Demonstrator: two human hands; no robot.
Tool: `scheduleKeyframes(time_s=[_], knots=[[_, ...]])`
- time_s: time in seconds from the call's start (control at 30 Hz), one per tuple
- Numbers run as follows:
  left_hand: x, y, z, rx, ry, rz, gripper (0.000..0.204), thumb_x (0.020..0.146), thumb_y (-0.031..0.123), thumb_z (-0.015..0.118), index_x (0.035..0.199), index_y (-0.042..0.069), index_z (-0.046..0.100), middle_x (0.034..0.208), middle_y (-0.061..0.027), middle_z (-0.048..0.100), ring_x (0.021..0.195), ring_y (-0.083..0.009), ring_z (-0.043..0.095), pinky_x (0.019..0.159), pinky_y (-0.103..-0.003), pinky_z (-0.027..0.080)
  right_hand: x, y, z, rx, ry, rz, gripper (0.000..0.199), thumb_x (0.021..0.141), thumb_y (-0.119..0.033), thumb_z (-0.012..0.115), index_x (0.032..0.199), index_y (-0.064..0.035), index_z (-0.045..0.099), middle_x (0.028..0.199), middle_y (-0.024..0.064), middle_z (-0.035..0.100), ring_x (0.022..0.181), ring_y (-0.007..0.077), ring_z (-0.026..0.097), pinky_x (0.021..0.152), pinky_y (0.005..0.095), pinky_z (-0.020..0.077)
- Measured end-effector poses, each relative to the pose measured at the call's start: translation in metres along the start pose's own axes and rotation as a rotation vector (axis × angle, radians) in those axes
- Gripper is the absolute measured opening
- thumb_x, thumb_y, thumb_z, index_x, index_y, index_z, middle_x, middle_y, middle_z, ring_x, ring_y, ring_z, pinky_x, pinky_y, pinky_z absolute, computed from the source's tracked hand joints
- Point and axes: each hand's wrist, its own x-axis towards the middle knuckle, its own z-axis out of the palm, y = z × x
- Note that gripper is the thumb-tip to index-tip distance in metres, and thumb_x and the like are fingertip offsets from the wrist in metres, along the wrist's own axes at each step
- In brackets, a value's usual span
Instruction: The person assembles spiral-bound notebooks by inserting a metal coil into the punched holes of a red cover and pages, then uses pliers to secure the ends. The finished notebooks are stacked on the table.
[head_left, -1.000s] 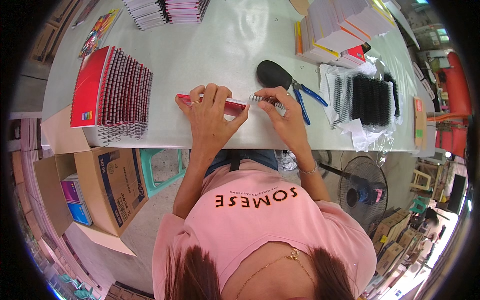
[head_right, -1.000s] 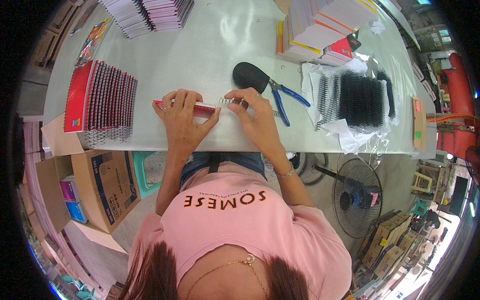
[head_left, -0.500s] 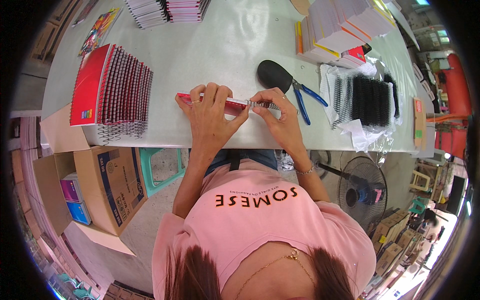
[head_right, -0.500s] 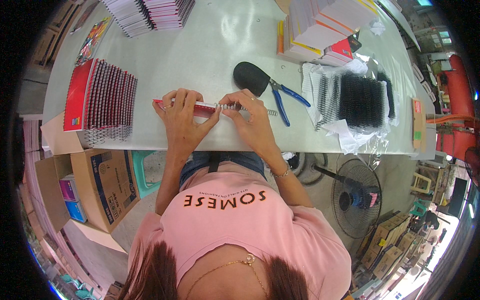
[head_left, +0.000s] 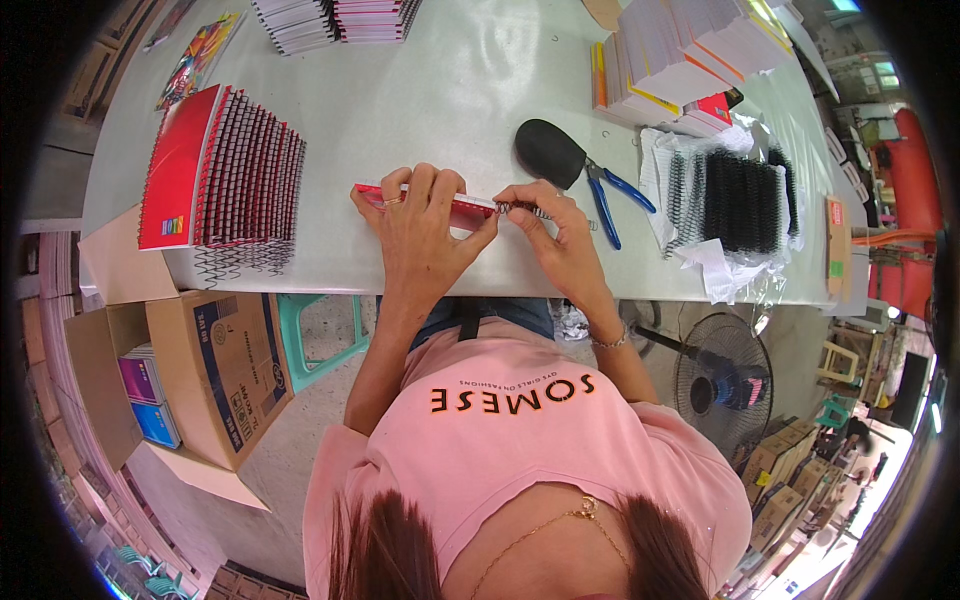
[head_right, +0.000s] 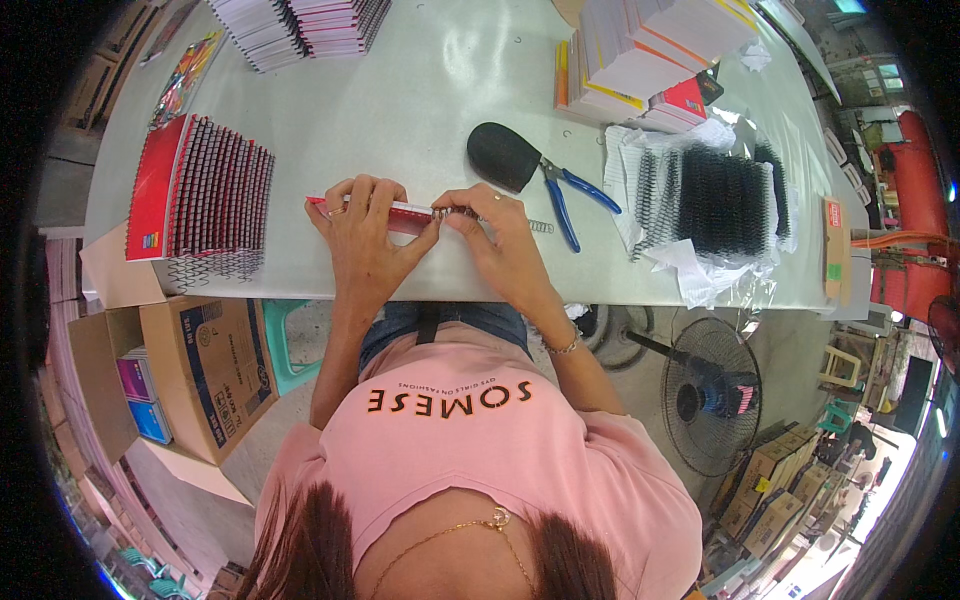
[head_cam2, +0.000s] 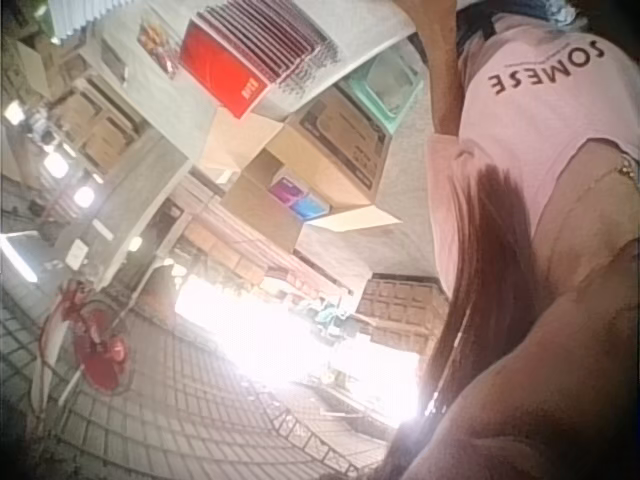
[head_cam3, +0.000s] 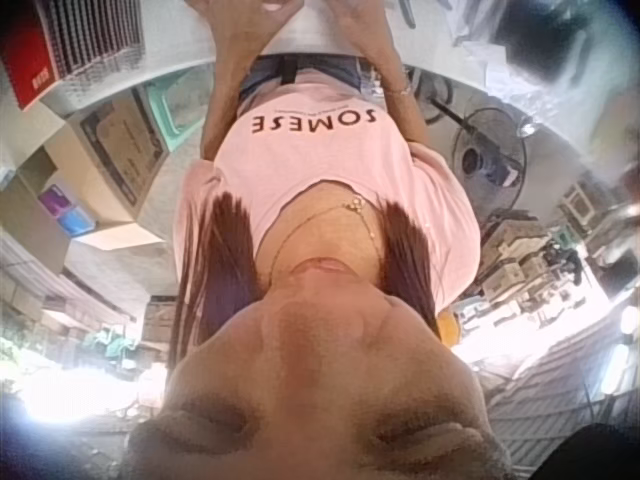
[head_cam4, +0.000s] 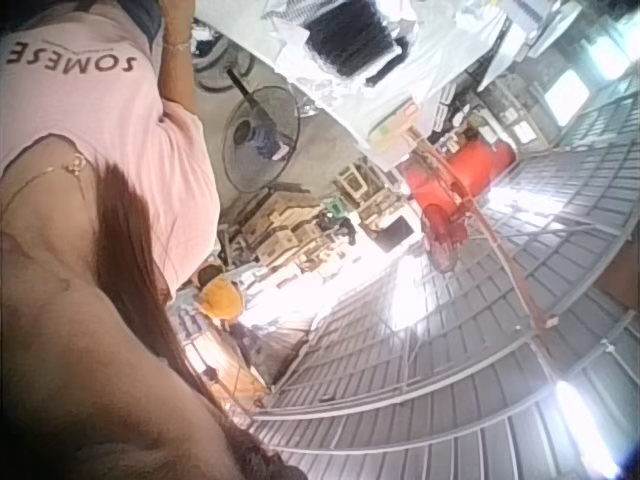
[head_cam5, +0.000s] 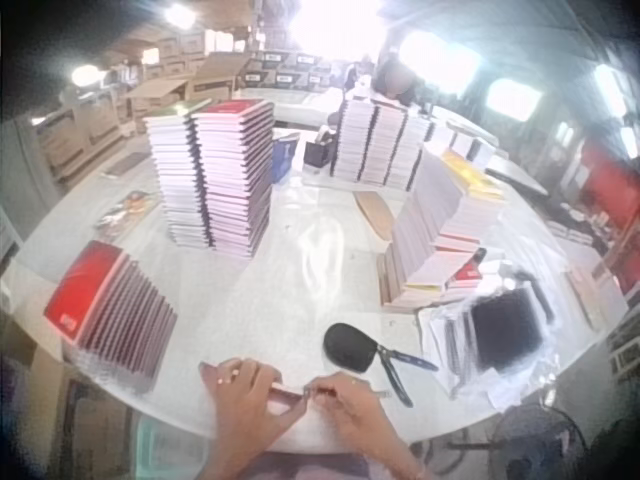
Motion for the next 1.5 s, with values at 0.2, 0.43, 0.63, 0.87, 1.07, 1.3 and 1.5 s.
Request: scheduleKeyframes(time_s=[0.2,0.43,0.63,0.87,1.07,1.3,1.5], knots=[[0.001,0.001,-0.001,-0.009,0.012,-0.003,0.04,0.071,0.038,0.08,0.097,0.015,0.06,0.1,-0.0016,0.053,0.111,-0.0266,0.046,0.098,-0.058,0.026,-0.002,-0.011,0.001,0.075,-0.008,0.136,0.018,0.094,-0.017,0.064,0.106,-0.0048,0.067,0.092,0.0085,0.067,0.086,0.0249,0.059,0.085,0.0345,0.0411],[0.002,-0.001,0.004,-0.037,0.022,-0.003,0.041,0.07,0.041,0.079,0.095,0.016,0.059,0.099,0.0006,0.053,0.11,-0.0257,0.046,0.097,-0.069,0.024,0.001,-0.006,0.0,-0.06,-0.026,0.041,0.017,0.094,-0.019,0.065,0.104,-0.0059,0.067,0.089,0.0096,0.066,0.079,0.0244,0.058,0.08,0.0366,0.0413],[0.002,-0.001,0.002,-0.025,0.016,0.004,0.04,0.071,0.043,0.077,0.095,0.016,0.058,0.099,0.0004,0.053,0.11,-0.026,0.046,0.096,-0.069,0.024,0.002,-0.008,0.003,-0.065,-0.048,0.085,0.014,0.095,-0.018,0.063,0.102,-0.006,0.064,0.086,0.0086,0.066,0.075,0.0261,0.058,0.081,0.0355,0.0389],[0.003,0.001,0.0,-0.012,0.003,-0.003,0.042,0.07,0.042,0.078,0.097,0.015,0.059,0.1,-0.0015,0.053,0.11,-0.0269,0.046,0.097,-0.062,0.025,0.003,-0.012,0.006,-0.132,0.005,0.009,0.015,0.092,-0.019,0.067,0.101,-0.0074,0.064,0.084,0.0059,0.065,0.073,0.0216,0.057,0.081,0.0345,0.0384],[0.001,-0.002,0.005,-0.02,0.036,0.003,0.044,0.068,0.042,0.08,0.096,0.017,0.058,0.101,0.0005,0.053,0.112,-0.0261,0.045,0.098,-0.069,0.024,0.003,-0.018,0.008,-0.079,0.058,0.049,0.018,0.089,-0.02,0.071,0.1,-0.0063,0.065,0.086,0.005,0.065,0.073,0.0205,0.056,0.081,0.0342,0.0384],[-0.001,-0.002,0.004,-0.023,0.033,-0.007,0.043,0.066,0.041,0.08,0.095,0.017,0.058,0.1,0.0004,0.053,0.111,-0.0261,0.045,0.098,-0.069,0.024,0.004,-0.022,0.009,-0.172,0.035,-0.012,0.015,0.092,-0.02,0.067,0.096,-0.0055,0.066,0.084,0.0069,0.063,0.074,0.0231,0.056,0.079,0.0352,0.0376],[-0.001,-0.003,0.006,-0.013,0.056,0.007,0.042,0.067,0.042,0.079,0.094,0.017,0.058,0.099,0.0007,0.053,0.11,-0.0258,0.046,0.096,-0.067,0.025,0.005,-0.018,0.012,-0.201,0.016,-0.056,0.013,0.094,-0.018,0.064,0.097,-0.0062,0.066,0.089,0.0079,0.063,0.076,0.025,0.056,0.079,0.0363,0.0373]])
